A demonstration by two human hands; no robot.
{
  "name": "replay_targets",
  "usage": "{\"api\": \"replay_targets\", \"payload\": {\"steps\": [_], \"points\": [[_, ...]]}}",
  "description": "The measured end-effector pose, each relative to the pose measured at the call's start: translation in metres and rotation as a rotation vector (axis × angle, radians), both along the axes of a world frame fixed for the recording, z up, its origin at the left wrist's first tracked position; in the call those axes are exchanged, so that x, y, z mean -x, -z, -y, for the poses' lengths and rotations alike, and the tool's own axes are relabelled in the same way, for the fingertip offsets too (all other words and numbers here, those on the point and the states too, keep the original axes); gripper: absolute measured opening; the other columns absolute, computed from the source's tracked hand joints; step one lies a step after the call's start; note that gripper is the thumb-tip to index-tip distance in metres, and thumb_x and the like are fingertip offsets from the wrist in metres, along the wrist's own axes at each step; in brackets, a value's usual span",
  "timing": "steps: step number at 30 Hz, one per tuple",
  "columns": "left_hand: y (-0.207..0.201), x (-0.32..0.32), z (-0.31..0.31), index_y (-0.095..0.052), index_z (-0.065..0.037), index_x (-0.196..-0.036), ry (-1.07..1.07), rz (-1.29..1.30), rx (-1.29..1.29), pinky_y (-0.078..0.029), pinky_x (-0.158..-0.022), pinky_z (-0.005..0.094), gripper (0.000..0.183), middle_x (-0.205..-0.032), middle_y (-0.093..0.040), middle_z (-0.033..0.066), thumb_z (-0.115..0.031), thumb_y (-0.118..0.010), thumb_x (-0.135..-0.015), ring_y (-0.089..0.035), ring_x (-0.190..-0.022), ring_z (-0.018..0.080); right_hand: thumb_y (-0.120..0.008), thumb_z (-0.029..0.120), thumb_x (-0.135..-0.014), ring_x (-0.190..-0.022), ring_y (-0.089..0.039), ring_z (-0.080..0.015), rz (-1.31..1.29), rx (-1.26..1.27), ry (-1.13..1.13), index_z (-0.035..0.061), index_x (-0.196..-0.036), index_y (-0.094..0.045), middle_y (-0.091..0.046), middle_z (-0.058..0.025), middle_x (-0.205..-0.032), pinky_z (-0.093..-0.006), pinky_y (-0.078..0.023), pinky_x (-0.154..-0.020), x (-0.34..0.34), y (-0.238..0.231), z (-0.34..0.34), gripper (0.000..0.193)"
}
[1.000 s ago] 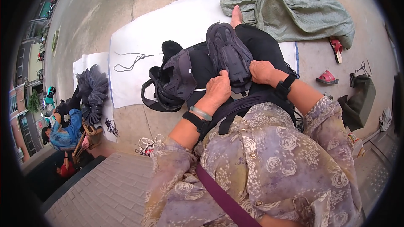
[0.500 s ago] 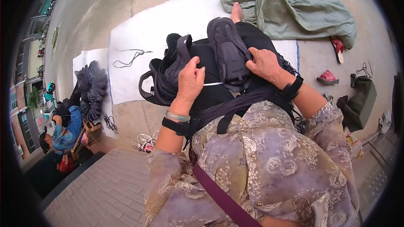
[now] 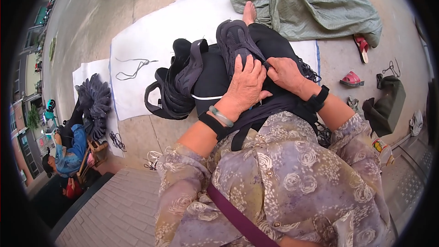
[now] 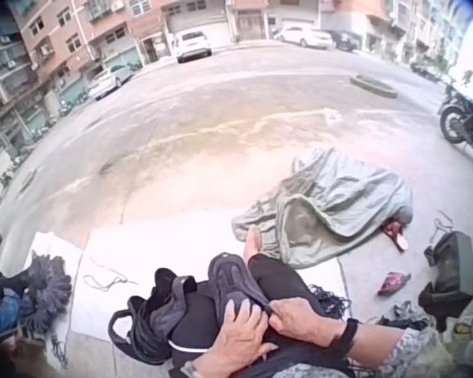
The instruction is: Attaching and tying black laces onto a shoe component on the lap.
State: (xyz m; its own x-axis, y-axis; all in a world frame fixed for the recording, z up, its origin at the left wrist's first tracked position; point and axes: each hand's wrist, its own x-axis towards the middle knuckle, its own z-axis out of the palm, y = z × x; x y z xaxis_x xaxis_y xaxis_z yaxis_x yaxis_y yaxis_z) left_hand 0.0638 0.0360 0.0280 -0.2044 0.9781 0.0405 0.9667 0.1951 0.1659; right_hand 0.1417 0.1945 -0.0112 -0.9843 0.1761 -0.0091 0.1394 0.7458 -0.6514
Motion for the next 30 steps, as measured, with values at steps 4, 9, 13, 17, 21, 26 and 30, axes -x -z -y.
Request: {"api": "replay_targets", "payload": {"steps": [4,9,13,17,21,26,30], "points": [[-0.001,0.003,0.003,-0.058,-0.002,-0.109,0.015,0.013,0.021,-0.027,-0.100,0.0534,0.056,-0.115,-0.050,0.0124,-0.039,-0.072,-0.069,-0.040,-0.118,0.0344,-0.055,0.019,-0.079,-0.068,-0.060,-0.0382,-0.047,0.062,-0.057,0.0006,-0.077,-0.057,-0.059,-0.0200,-0.066,-0.0452,-0.047,-0.063,-0.001,-0.010,0.001,0.019],[-0.014,0.027,0.024,-0.056,-0.004,-0.106,-0.027,0.163,-0.093,-0.036,-0.094,0.0462,0.047,-0.114,-0.051,0.0119,-0.019,-0.074,-0.065,-0.046,-0.111,0.0321,-0.060,0.016,-0.080,-0.072,-0.061,-0.0321,0.322,0.417,-0.070,0.0027,-0.084,-0.060,-0.062,-0.0131,-0.073,-0.0408,-0.048,-0.065,-0.024,-0.032,-0.017,0.014],[-0.019,0.018,0.038,-0.058,-0.005,-0.096,0.062,0.173,-0.041,-0.042,-0.081,0.0385,0.040,-0.098,-0.051,0.0093,-0.014,-0.075,-0.061,-0.050,-0.097,0.0277,-0.062,0.018,-0.078,-0.082,-0.061,-0.0286,0.155,0.130,-0.243,0.0075,-0.085,-0.064,-0.062,-0.0090,-0.080,-0.0395,-0.047,-0.072,-0.042,-0.035,-0.008,0.012],[-0.015,0.010,0.043,-0.061,-0.007,-0.086,0.165,0.218,0.011,-0.044,-0.070,0.0344,0.026,-0.082,-0.051,0.0042,-0.010,-0.072,-0.063,-0.051,-0.087,0.0237,-0.062,0.023,-0.079,-0.087,-0.058,-0.0291,0.180,-0.012,-0.367,0.0131,-0.088,-0.069,-0.061,-0.0092,-0.081,-0.0396,-0.046,-0.075,-0.048,-0.033,0.000,0.015],[-0.017,0.013,0.050,-0.062,-0.004,-0.090,-0.054,0.415,-0.246,-0.047,-0.075,0.0377,0.018,-0.088,-0.061,0.0089,-0.006,-0.065,-0.073,-0.058,-0.087,0.0287,-0.061,0.031,-0.082,-0.093,-0.058,-0.0252,0.261,-0.182,-0.555,0.0173,-0.092,-0.069,-0.061,-0.0066,-0.088,-0.0396,-0.045,-0.074,-0.046,-0.035,0.007,0.019],[-0.027,0.009,0.062,-0.064,-0.001,-0.088,-0.357,0.648,-0.187,-0.050,-0.068,0.0370,0.012,-0.078,-0.063,0.0143,-0.007,-0.060,-0.078,-0.062,-0.073,0.0314,-0.062,0.030,-0.082,-0.096,-0.057,-0.0235,0.387,-0.133,-0.596,0.0176,-0.096,-0.068,-0.061,-0.0045,-0.090,-0.0394,-0.042,-0.076,-0.032,-0.038,0.014,0.020],[-0.022,0.002,0.072,-0.064,0.003,-0.092,-0.363,0.738,-0.081,-0.049,-0.064,0.0284,0.014,-0.077,-0.066,0.0146,-0.004,-0.060,-0.081,-0.064,-0.067,0.0203,-0.062,0.029,-0.080,-0.093,-0.058,-0.0237,0.267,0.013,-0.523,0.0167,-0.097,-0.067,-0.061,-0.0050,-0.089,-0.0391,-0.042,-0.076,-0.035,-0.030,0.015,0.021]]}}
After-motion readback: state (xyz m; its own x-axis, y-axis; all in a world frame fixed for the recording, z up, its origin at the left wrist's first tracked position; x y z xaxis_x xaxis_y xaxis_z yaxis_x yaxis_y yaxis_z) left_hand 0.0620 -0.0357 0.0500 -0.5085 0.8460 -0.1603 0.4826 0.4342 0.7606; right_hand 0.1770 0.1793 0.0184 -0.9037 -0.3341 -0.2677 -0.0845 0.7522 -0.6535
